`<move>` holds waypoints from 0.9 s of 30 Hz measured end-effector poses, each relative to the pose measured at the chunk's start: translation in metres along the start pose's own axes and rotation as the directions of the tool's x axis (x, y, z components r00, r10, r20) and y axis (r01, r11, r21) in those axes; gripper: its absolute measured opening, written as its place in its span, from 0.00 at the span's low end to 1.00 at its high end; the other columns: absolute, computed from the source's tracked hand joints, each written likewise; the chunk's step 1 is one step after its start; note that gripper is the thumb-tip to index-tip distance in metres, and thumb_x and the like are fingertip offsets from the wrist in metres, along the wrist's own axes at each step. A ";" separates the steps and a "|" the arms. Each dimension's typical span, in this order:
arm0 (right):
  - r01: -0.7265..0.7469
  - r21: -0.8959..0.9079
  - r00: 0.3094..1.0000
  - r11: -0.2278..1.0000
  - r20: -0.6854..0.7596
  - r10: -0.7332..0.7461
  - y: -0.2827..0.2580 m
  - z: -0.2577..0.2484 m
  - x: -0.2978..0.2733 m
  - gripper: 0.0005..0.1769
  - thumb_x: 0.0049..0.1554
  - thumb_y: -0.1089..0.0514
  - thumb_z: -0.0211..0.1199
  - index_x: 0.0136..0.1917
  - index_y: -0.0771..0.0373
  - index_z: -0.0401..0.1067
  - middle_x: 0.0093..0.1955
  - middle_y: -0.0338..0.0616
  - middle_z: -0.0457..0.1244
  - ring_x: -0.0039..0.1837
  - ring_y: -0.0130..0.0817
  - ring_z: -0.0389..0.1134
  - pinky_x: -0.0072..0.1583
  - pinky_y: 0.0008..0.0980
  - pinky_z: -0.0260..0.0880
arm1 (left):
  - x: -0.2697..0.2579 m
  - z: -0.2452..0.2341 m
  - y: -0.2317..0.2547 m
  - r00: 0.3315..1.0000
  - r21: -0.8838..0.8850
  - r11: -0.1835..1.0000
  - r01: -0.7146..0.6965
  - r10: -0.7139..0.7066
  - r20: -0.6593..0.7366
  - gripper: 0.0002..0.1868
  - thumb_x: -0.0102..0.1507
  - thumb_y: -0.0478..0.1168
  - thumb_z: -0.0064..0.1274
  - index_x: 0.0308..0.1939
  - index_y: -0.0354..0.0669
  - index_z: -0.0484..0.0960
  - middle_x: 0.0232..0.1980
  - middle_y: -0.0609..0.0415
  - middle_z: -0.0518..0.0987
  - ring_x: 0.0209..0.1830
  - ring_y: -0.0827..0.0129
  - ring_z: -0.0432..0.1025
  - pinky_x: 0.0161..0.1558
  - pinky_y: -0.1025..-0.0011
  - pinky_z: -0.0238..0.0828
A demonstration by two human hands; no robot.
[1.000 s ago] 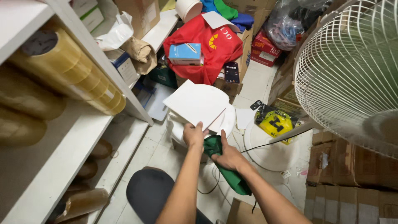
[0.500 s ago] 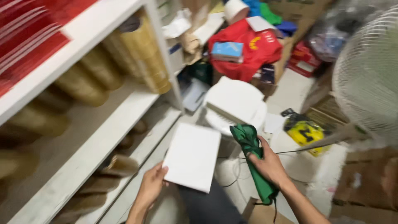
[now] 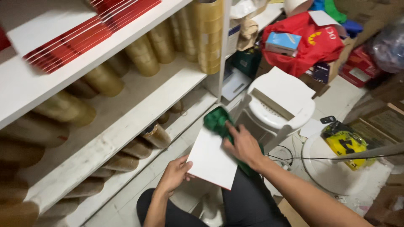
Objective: The person wipes a yellow notepad and white notepads with a green cloth before placing them on a shelf.
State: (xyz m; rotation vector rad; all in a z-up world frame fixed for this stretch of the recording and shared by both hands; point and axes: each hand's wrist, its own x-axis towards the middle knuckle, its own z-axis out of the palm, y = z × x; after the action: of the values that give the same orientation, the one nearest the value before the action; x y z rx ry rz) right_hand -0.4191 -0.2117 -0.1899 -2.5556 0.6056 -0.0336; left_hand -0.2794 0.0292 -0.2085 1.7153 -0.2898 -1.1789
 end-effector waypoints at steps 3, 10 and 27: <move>-0.092 -0.017 0.996 0.996 -0.016 0.091 -0.033 0.001 0.002 0.38 0.60 0.46 0.51 0.82 0.50 0.50 0.55 0.60 0.58 0.47 0.62 0.65 0.41 0.54 0.72 | -0.002 0.004 0.009 0.999 -0.101 0.995 -0.014 0.010 -0.039 0.28 0.69 0.39 0.47 0.75 0.44 0.72 0.57 0.52 0.83 0.37 0.71 0.76 0.32 0.76 0.75; 0.037 -0.206 0.999 0.978 0.006 -0.036 -0.038 0.041 -0.027 0.40 0.57 0.44 0.64 0.79 0.47 0.56 0.56 0.56 0.60 0.49 0.63 0.68 0.53 0.60 0.70 | 0.004 0.023 -0.001 0.987 -0.551 0.834 0.028 -0.112 -0.119 0.28 0.73 0.43 0.33 0.78 0.49 0.61 0.85 0.42 0.45 0.80 0.33 0.48 0.69 0.41 0.67; -0.048 0.027 0.999 0.998 0.004 0.048 -0.012 0.021 0.013 0.38 0.58 0.39 0.59 0.79 0.48 0.58 0.60 0.57 0.60 0.57 0.60 0.68 0.54 0.56 0.71 | 0.040 0.040 -0.051 0.953 -0.758 0.614 -0.220 -0.028 -0.300 0.22 0.73 0.38 0.40 0.71 0.44 0.69 0.53 0.40 0.81 0.43 0.54 0.76 0.40 0.57 0.73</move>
State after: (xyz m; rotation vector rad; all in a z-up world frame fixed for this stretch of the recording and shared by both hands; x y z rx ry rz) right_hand -0.3998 -0.1978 -0.2034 -2.5131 0.6612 -0.0213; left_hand -0.3078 0.0040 -0.2746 1.0208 0.2976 -0.7657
